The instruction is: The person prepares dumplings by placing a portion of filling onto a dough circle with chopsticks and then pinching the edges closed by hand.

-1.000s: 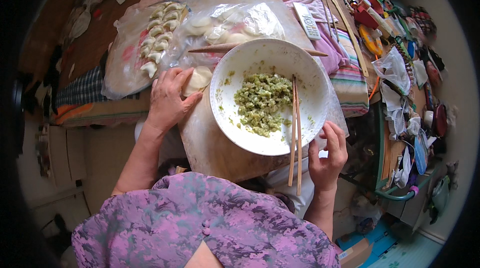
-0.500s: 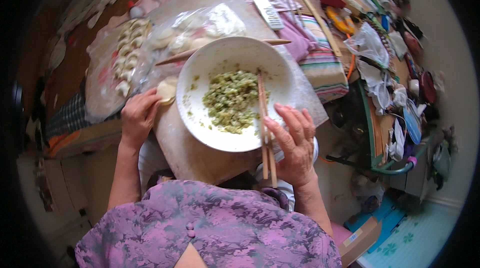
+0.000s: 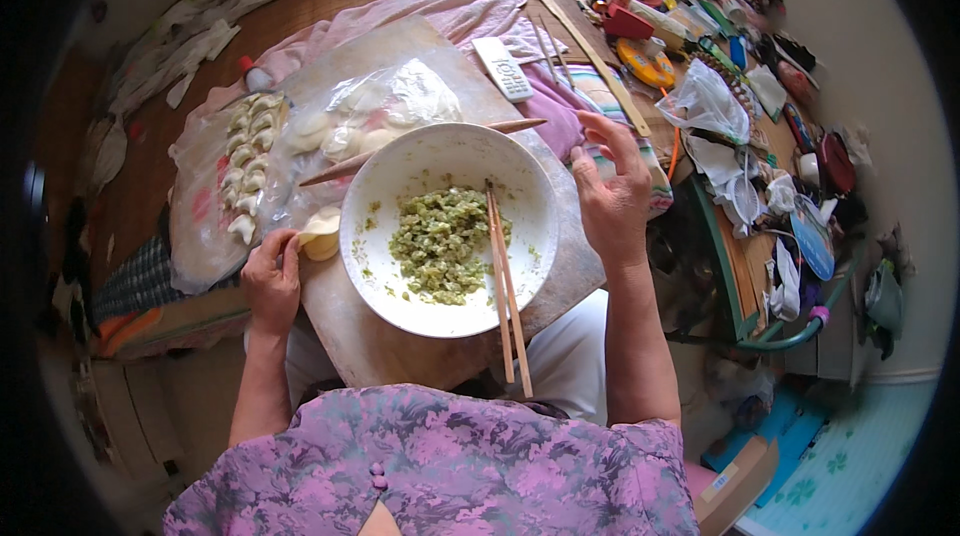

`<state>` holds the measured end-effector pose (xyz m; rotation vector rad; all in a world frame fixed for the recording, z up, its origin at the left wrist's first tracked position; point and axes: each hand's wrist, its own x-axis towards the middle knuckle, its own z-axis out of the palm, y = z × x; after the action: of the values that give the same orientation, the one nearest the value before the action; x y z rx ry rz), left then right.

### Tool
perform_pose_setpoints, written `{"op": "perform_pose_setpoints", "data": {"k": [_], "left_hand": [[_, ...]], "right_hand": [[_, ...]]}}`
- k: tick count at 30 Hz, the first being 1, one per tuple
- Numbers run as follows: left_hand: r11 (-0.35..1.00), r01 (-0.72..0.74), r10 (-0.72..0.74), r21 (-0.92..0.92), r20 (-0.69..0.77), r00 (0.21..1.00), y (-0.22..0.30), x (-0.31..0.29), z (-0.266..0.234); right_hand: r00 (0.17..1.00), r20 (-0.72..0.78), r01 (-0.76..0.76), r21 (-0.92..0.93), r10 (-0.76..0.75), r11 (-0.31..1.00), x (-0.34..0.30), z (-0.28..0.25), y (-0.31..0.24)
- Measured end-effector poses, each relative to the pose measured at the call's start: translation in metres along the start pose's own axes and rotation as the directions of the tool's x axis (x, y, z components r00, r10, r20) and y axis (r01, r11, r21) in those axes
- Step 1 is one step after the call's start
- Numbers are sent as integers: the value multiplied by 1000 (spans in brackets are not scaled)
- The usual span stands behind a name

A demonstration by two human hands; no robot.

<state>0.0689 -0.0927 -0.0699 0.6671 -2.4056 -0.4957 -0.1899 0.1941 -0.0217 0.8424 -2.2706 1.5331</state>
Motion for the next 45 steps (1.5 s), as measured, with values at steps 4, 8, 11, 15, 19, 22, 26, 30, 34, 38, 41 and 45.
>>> {"op": "perform_pose_setpoints", "data": {"k": [4, 8, 11, 15, 19, 22, 26, 30, 34, 38, 41, 45], "left_hand": [[987, 75, -88, -142, -89, 992, -5, 4, 5], [990, -31, 3, -139, -198, 980, 1, 8, -4], [963, 49, -98, -267, -174, 980, 2, 4, -8], [746, 216, -295, -630, -21, 955, 2, 6, -3], [759, 207, -242, -617, 27, 970, 8, 5, 2], [961, -28, 35, -276, 23, 999, 18, 1, -7], [952, -236, 260, -193, 109, 959, 12, -8, -10], [775, 217, -162, -594, 144, 976, 11, -12, -9], [482, 346, -303, -805, 218, 928, 20, 4, -20], [272, 433, -290, -859, 356, 889, 52, 19, -46], [166, 457, -244, -874, 413, 878, 73, 21, -63], [52, 518, -142, -854, 507, 850, 90, 25, -70]], "right_hand": [[990, -18, 142, 19, -142, 990, -9, 20, -28], [983, 8, 186, -46, -185, 982, -50, -2, -36], [977, 89, 202, -110, -193, 973, -76, -18, -38], [955, 226, 247, -235, -194, 940, -102, -34, -46], [928, 319, 286, -276, -193, 917, -113, -29, -51], [920, 334, 305, -278, -205, 911, -113, -25, -51], [925, 300, 322, -287, -235, 902, -110, -29, -45], [966, 131, 245, -218, -221, 945, -98, -33, -54], [950, 123, 298, -72, -288, 952, -69, -30, -89], [835, 328, 462, 16, -441, 887, -30, -5, -139], [740, 483, 496, 78, -468, 865, -13, 24, -166], [742, 528, 446, 72, -414, 892, -12, 52, -170]]}}
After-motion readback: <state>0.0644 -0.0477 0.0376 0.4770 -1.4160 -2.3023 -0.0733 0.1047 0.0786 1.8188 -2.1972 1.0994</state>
